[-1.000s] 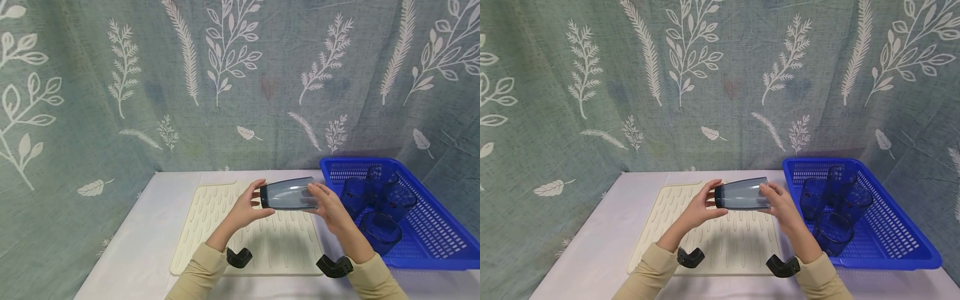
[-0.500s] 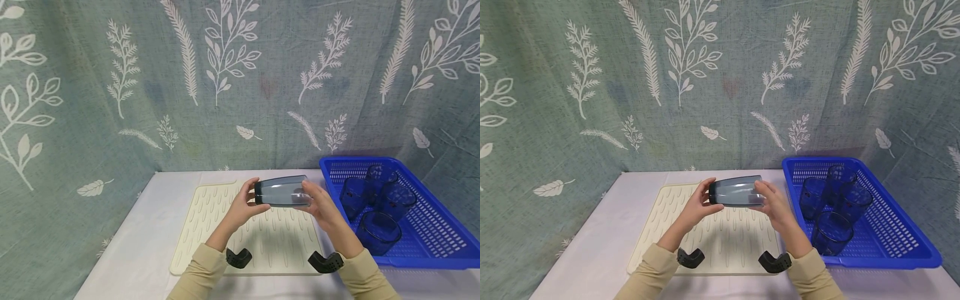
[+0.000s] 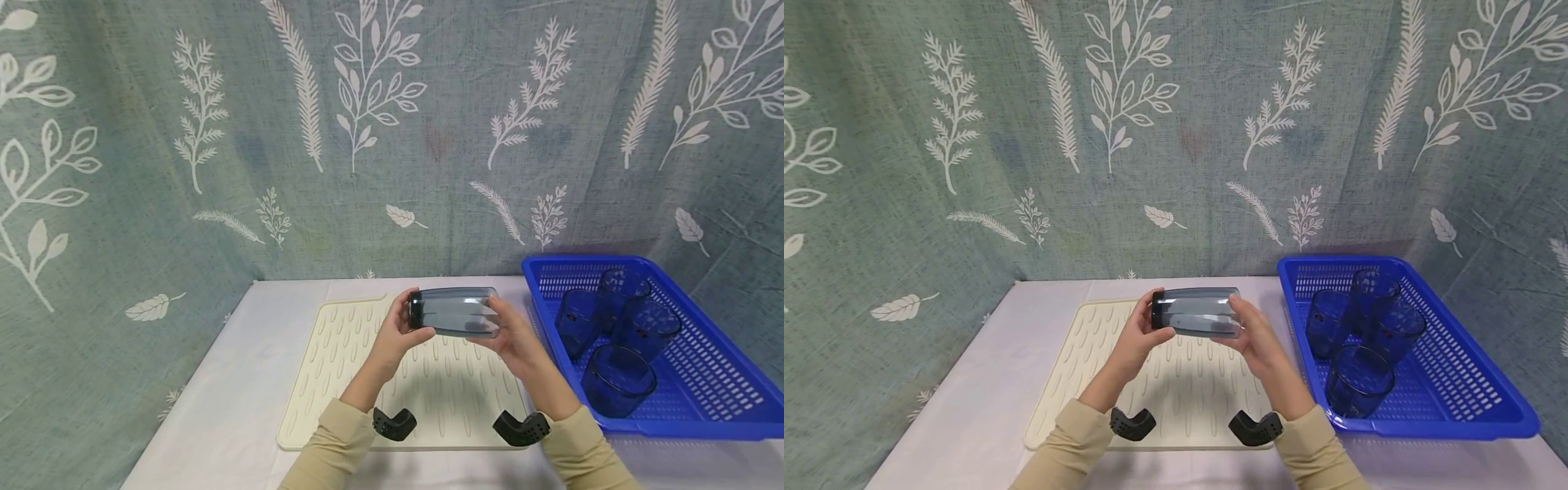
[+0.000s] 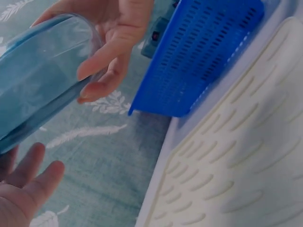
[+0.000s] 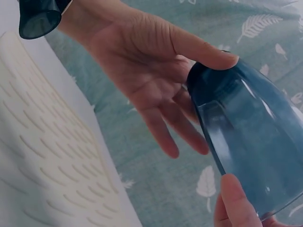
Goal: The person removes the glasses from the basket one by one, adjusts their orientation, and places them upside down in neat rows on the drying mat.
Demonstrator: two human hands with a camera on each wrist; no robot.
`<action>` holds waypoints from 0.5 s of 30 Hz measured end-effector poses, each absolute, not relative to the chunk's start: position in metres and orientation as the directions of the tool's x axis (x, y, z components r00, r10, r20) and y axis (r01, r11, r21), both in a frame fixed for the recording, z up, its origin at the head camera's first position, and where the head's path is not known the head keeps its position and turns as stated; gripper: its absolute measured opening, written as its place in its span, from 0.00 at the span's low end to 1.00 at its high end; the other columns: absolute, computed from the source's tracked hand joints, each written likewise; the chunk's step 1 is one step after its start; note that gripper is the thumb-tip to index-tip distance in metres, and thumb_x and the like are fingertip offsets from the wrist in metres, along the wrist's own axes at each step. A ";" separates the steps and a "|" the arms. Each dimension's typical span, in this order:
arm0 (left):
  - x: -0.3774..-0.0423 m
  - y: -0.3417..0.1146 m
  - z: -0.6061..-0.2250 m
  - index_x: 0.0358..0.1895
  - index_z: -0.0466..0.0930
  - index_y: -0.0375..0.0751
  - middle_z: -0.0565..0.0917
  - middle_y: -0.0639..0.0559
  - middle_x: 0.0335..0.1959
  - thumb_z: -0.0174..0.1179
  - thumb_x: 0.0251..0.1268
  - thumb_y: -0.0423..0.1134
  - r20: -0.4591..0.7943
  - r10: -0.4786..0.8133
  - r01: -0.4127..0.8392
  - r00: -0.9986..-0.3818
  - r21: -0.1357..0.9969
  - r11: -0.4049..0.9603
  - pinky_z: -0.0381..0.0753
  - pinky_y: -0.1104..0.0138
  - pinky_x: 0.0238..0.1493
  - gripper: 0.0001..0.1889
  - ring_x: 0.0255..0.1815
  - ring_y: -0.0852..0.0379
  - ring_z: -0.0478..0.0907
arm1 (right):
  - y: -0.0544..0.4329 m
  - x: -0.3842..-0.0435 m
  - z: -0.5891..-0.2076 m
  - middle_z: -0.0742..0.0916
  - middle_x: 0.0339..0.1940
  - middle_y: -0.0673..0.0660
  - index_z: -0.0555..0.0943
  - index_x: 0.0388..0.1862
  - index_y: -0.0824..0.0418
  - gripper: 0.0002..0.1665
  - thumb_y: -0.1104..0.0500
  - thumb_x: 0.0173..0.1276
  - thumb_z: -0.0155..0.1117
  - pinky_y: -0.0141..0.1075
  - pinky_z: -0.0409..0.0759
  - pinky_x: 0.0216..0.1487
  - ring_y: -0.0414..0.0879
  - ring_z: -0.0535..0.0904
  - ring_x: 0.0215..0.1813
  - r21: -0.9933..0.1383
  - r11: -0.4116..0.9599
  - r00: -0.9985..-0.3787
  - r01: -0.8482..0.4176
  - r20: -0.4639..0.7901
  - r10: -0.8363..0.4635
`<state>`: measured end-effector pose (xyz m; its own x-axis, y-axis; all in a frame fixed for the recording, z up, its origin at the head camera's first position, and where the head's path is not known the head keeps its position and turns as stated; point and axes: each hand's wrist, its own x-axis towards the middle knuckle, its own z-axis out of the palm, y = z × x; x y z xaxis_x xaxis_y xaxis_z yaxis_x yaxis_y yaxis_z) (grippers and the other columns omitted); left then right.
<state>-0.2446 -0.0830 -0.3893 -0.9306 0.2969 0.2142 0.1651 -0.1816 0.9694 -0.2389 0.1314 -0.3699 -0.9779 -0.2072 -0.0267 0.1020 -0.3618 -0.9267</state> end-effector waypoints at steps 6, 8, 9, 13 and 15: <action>-0.246 -0.078 -0.395 0.70 0.48 0.44 0.63 0.47 0.62 0.71 0.39 0.53 0.306 0.261 0.213 -0.915 0.919 -0.332 0.74 0.71 0.51 0.54 0.56 0.60 0.69 | 0.127 -0.241 -0.372 0.75 0.47 0.56 0.67 0.52 0.55 0.16 0.50 0.69 0.47 0.42 0.82 0.42 0.45 0.79 0.44 -0.887 -0.445 -0.977 0.122 -0.027 -0.214; -0.246 -0.076 -0.395 0.69 0.48 0.43 0.62 0.47 0.62 0.71 0.38 0.54 0.327 0.241 0.223 -0.914 0.899 -0.377 0.74 0.72 0.52 0.54 0.56 0.60 0.68 | 0.125 -0.242 -0.373 0.77 0.44 0.54 0.68 0.49 0.54 0.13 0.50 0.69 0.47 0.42 0.82 0.41 0.45 0.80 0.43 -0.876 -0.463 -0.976 0.135 -0.038 -0.214; -0.246 -0.075 -0.396 0.69 0.49 0.43 0.61 0.48 0.63 0.71 0.38 0.54 0.336 0.230 0.227 -0.914 0.889 -0.397 0.73 0.72 0.53 0.54 0.57 0.60 0.68 | 0.123 -0.243 -0.373 0.77 0.43 0.54 0.68 0.48 0.54 0.13 0.50 0.69 0.47 0.42 0.82 0.41 0.44 0.80 0.43 -0.872 -0.469 -0.976 0.143 -0.045 -0.215; -0.247 -0.073 -0.399 0.66 0.52 0.47 0.59 0.46 0.68 0.71 0.40 0.52 0.375 0.201 0.240 -0.905 0.840 -0.487 0.70 0.71 0.58 0.48 0.61 0.59 0.66 | 0.119 -0.244 -0.374 0.79 0.40 0.54 0.67 0.49 0.56 0.15 0.49 0.69 0.46 0.43 0.82 0.41 0.45 0.81 0.42 -0.866 -0.474 -0.974 0.160 -0.061 -0.219; -0.247 -0.072 -0.399 0.64 0.55 0.50 0.58 0.46 0.69 0.71 0.41 0.50 0.389 0.189 0.241 -0.902 0.814 -0.528 0.69 0.71 0.59 0.45 0.63 0.59 0.65 | 0.117 -0.244 -0.374 0.80 0.40 0.55 0.65 0.52 0.58 0.19 0.48 0.69 0.46 0.44 0.82 0.42 0.46 0.81 0.42 -0.866 -0.471 -0.972 0.168 -0.065 -0.227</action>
